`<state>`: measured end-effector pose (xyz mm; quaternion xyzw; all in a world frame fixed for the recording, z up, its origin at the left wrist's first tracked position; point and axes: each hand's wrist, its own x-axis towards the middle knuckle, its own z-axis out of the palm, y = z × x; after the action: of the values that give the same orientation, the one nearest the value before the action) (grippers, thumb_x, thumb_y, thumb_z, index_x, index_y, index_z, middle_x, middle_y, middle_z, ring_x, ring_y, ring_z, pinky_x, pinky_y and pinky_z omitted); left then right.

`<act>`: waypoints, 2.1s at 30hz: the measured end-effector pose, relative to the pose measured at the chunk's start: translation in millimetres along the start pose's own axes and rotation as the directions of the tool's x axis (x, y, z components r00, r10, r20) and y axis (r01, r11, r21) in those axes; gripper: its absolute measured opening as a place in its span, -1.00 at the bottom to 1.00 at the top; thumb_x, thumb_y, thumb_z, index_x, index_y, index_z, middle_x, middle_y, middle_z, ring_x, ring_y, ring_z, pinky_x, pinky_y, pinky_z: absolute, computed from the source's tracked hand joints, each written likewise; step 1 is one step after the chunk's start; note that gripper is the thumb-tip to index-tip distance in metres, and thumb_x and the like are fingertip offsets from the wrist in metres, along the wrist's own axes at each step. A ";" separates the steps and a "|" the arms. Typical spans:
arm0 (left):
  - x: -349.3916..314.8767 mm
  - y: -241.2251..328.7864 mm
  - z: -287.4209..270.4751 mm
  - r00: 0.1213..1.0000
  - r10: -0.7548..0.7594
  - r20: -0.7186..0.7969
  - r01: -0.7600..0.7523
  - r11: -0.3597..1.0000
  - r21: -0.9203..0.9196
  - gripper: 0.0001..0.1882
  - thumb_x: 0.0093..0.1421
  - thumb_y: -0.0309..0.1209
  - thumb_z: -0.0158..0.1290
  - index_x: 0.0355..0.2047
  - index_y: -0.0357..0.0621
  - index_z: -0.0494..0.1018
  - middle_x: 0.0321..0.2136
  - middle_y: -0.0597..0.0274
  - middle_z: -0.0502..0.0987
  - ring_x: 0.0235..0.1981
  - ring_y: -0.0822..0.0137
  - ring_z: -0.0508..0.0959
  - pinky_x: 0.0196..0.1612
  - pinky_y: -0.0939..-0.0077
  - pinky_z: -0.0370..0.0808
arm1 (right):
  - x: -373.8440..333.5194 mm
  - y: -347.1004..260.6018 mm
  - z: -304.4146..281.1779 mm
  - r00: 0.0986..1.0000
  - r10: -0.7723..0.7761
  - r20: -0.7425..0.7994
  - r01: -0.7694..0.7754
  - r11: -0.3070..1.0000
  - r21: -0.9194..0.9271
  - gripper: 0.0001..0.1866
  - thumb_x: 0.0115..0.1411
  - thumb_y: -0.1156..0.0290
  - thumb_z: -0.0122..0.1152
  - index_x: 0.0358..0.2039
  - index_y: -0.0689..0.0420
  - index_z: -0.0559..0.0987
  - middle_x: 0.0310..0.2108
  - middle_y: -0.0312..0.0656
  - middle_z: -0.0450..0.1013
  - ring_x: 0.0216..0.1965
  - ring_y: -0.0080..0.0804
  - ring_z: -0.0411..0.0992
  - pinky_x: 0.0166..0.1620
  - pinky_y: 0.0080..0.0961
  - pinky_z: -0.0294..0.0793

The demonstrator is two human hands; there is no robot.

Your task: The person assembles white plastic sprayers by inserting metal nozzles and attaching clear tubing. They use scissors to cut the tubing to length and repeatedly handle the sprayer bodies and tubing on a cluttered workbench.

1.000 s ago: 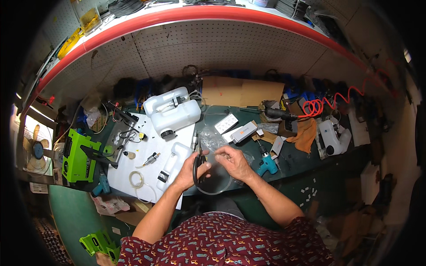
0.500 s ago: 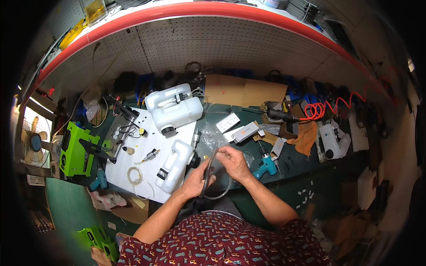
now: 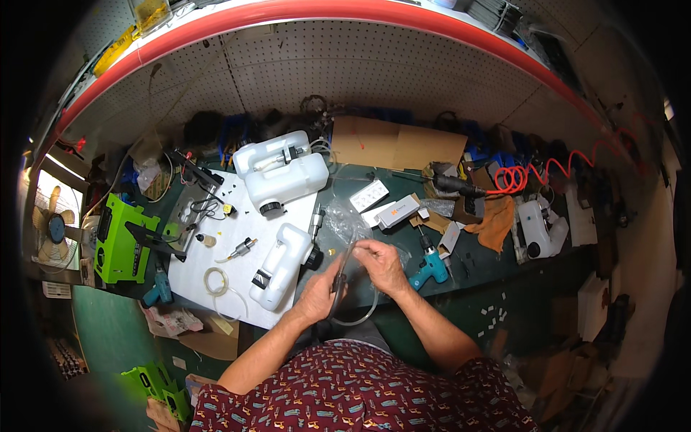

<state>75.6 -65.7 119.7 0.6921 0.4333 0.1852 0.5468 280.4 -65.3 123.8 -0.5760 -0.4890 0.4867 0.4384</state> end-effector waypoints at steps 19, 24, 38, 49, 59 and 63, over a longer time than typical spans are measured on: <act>41.3 -107.7 62.1 0.910 -0.405 -0.091 0.410 0.845 0.344 -0.38 0.26 0.01 0.22 0.19 -0.09 0.42 -0.09 -0.19 0.66 0.00 -0.17 0.63 0.05 -0.07 0.52 | -44.4 87.3 -49.9 0.967 0.145 -0.209 -0.199 0.943 -0.268 -0.81 0.28 0.41 0.33 -0.24 0.30 0.65 -0.53 -0.28 0.56 -0.50 -0.61 0.48 -0.39 -0.55 0.46; 50.1 -149.1 67.2 0.959 -0.256 -0.119 0.282 0.841 0.462 -0.39 0.18 -0.19 0.34 0.12 -0.21 0.36 -0.16 -0.19 0.64 -0.05 -0.23 0.63 0.05 -0.04 0.55 | -68.8 115.5 -56.8 0.915 0.269 -0.302 -0.279 0.960 0.010 -0.81 0.30 0.42 0.33 -0.21 0.31 0.64 -0.47 -0.32 0.56 -0.47 -0.65 0.44 -0.37 -0.64 0.42; 21.0 -141.5 122.9 0.945 -0.286 0.160 0.327 0.785 -0.527 -0.66 0.51 -0.21 0.03 -0.03 -0.27 0.54 -0.32 0.33 0.61 -0.35 0.54 0.51 -0.20 0.63 0.49 | -90.7 125.2 -39.5 0.762 0.577 -0.294 -0.378 0.765 0.522 -0.81 0.37 0.34 0.29 -0.10 0.16 0.60 -0.46 -0.39 0.43 -0.56 -0.73 0.28 -0.55 -0.73 0.20; 32.6 -53.7 98.1 0.870 -0.422 0.257 0.482 0.610 -0.629 -0.72 0.53 -0.26 -0.06 -0.04 -0.20 0.53 -0.48 0.37 0.43 -0.46 0.46 0.45 -0.31 0.43 0.56 | -95.0 146.1 -81.2 0.768 0.587 -0.254 -0.352 0.720 0.598 -0.86 0.39 0.37 0.23 -0.13 0.14 0.60 -0.48 -0.39 0.43 -0.53 -0.62 0.38 -0.46 -0.60 0.41; 4.2 -53.0 73.8 0.943 -0.330 -0.033 0.198 0.641 -0.742 -0.69 0.57 -0.33 -0.13 0.10 -0.31 0.44 -0.36 0.33 0.51 -0.36 0.55 0.49 -0.26 0.61 0.54 | -56.9 142.1 -64.7 0.868 0.495 -0.045 -0.381 0.721 0.579 -0.84 0.41 0.35 0.25 -0.12 0.14 0.54 -0.41 -0.29 0.50 -0.49 -0.54 0.47 -0.43 -0.56 0.51; -20.0 -70.0 45.1 0.928 -0.351 -0.128 0.126 0.617 -0.777 -0.71 0.56 -0.37 -0.12 0.09 -0.32 0.46 -0.30 0.29 0.54 -0.31 0.54 0.50 -0.17 0.59 0.56 | -34.5 114.6 -41.6 0.892 0.452 0.010 -0.385 0.748 0.540 -0.84 0.41 0.36 0.26 -0.11 0.16 0.54 -0.40 -0.27 0.53 -0.45 -0.51 0.53 -0.38 -0.54 0.59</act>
<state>69.5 -106.7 44.8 0.3045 0.4746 0.3651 0.7408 335.5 -116.5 21.9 -0.5563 -0.1667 0.6519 0.4876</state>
